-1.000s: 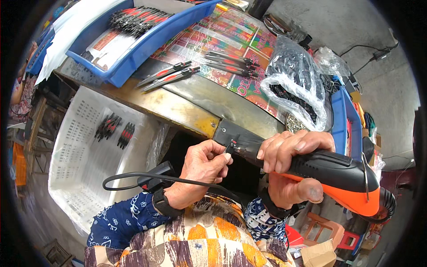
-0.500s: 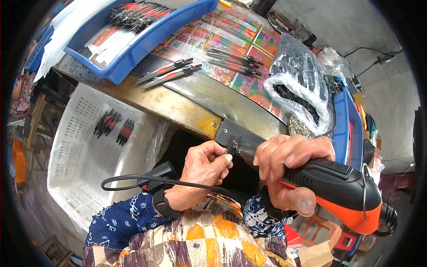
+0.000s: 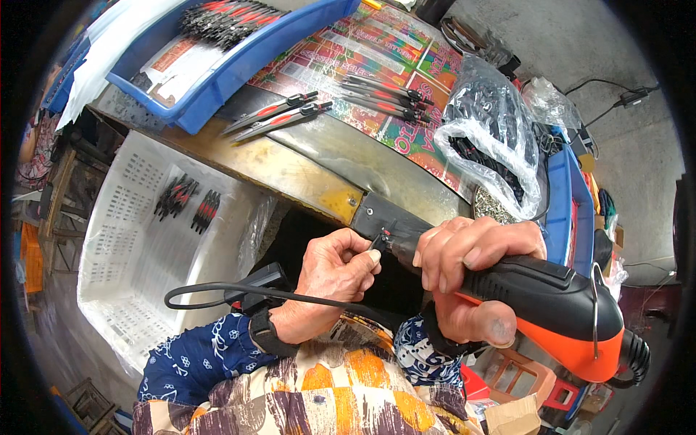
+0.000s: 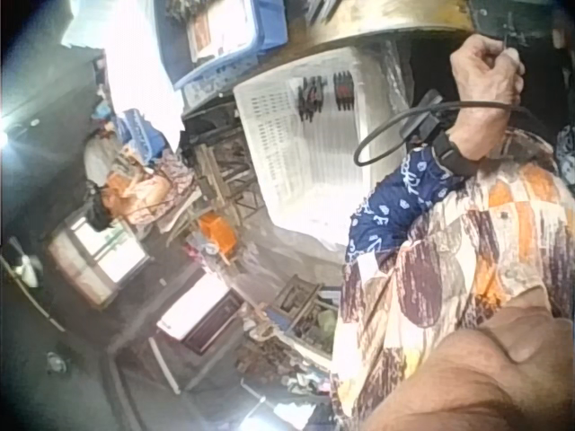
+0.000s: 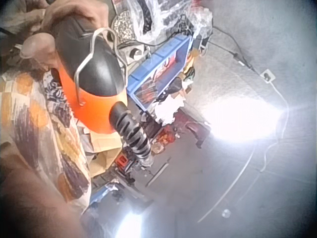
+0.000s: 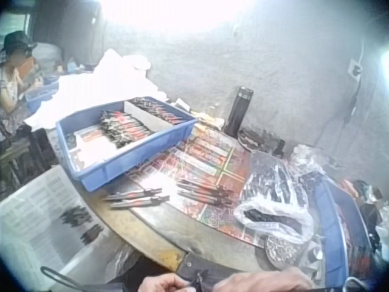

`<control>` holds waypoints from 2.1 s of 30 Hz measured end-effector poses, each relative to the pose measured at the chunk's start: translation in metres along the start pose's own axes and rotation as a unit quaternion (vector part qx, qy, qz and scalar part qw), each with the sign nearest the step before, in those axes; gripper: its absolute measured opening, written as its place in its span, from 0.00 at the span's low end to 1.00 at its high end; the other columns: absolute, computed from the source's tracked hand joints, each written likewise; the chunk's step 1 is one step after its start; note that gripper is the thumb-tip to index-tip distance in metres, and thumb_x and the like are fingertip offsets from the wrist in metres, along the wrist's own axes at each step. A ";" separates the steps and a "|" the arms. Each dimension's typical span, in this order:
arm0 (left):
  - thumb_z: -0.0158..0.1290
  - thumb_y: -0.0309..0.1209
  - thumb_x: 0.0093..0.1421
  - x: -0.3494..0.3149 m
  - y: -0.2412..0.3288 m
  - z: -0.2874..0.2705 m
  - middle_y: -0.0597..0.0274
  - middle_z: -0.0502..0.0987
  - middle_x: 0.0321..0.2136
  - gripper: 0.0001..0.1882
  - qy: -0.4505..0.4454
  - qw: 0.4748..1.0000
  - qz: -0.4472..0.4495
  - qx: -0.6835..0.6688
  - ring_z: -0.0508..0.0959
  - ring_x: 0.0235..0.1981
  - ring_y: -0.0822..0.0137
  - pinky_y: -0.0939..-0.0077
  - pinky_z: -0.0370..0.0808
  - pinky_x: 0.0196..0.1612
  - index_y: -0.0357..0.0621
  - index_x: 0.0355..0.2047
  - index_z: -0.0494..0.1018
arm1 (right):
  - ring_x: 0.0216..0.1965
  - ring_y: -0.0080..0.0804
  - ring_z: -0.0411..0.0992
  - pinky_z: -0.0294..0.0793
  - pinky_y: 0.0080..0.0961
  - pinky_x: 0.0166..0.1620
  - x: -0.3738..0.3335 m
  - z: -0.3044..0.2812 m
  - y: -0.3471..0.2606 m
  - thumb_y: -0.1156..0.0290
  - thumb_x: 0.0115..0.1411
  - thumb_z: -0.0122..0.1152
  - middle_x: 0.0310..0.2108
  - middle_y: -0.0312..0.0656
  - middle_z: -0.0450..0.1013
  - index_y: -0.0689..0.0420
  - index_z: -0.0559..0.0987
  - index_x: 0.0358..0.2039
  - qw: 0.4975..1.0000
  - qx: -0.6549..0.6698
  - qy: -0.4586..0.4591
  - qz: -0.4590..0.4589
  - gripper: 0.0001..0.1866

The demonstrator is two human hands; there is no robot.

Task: The person repeatedly picks up thin black wires with red tips from a white basket and uses a soldering iron to heat the tip of each wire. After soldering, the person places the wire on the table. The process is repeated for multiple wires throughout the clip.

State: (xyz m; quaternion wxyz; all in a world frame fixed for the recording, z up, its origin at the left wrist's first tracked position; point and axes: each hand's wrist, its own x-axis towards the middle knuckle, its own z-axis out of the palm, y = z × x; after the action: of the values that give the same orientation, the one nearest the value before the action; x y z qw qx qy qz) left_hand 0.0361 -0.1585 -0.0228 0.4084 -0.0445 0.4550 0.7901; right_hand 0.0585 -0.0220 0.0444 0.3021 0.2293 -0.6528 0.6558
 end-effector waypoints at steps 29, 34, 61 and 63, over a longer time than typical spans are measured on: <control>0.52 0.25 0.58 0.001 0.001 -0.002 0.64 0.74 0.23 0.04 -0.007 1.000 0.004 0.028 0.68 0.17 0.80 0.89 0.62 0.16 0.39 0.31 0.68 | 0.12 0.24 0.63 0.68 0.25 0.20 0.002 0.008 -0.002 0.33 0.44 0.58 0.15 0.34 0.61 0.58 0.63 0.32 0.999 -0.003 0.033 -0.023 0.38; 0.52 0.24 0.58 0.001 0.002 -0.002 0.64 0.74 0.22 0.03 0.001 0.999 0.000 0.039 0.68 0.17 0.80 0.89 0.62 0.16 0.39 0.31 0.69 | 0.12 0.24 0.62 0.68 0.24 0.20 0.003 0.009 0.000 0.32 0.44 0.58 0.15 0.34 0.61 0.58 0.62 0.32 0.999 0.010 0.037 -0.015 0.38; 0.52 0.20 0.54 0.001 0.004 0.002 0.68 0.69 0.16 0.03 0.024 0.998 0.038 0.038 0.66 0.14 0.81 0.85 0.60 0.15 0.35 0.25 0.69 | 0.12 0.24 0.62 0.68 0.24 0.19 0.013 0.015 -0.005 0.39 0.46 0.63 0.15 0.36 0.62 0.59 0.62 0.31 0.996 -0.003 0.012 0.092 0.35; 0.52 0.20 0.54 0.001 0.003 0.003 0.68 0.69 0.16 0.03 0.032 0.998 0.034 0.041 0.66 0.14 0.81 0.85 0.60 0.15 0.35 0.25 0.69 | 0.12 0.24 0.62 0.67 0.24 0.19 0.013 0.016 -0.006 0.39 0.46 0.63 0.15 0.36 0.62 0.59 0.62 0.31 0.994 -0.010 0.021 0.106 0.34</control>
State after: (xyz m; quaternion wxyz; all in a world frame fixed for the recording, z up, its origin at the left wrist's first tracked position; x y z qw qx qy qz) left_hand 0.0343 -0.1566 -0.0189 0.3681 -0.0375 0.5009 0.7825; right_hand 0.0522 -0.0366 0.0584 0.2465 0.1419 -0.6738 0.6820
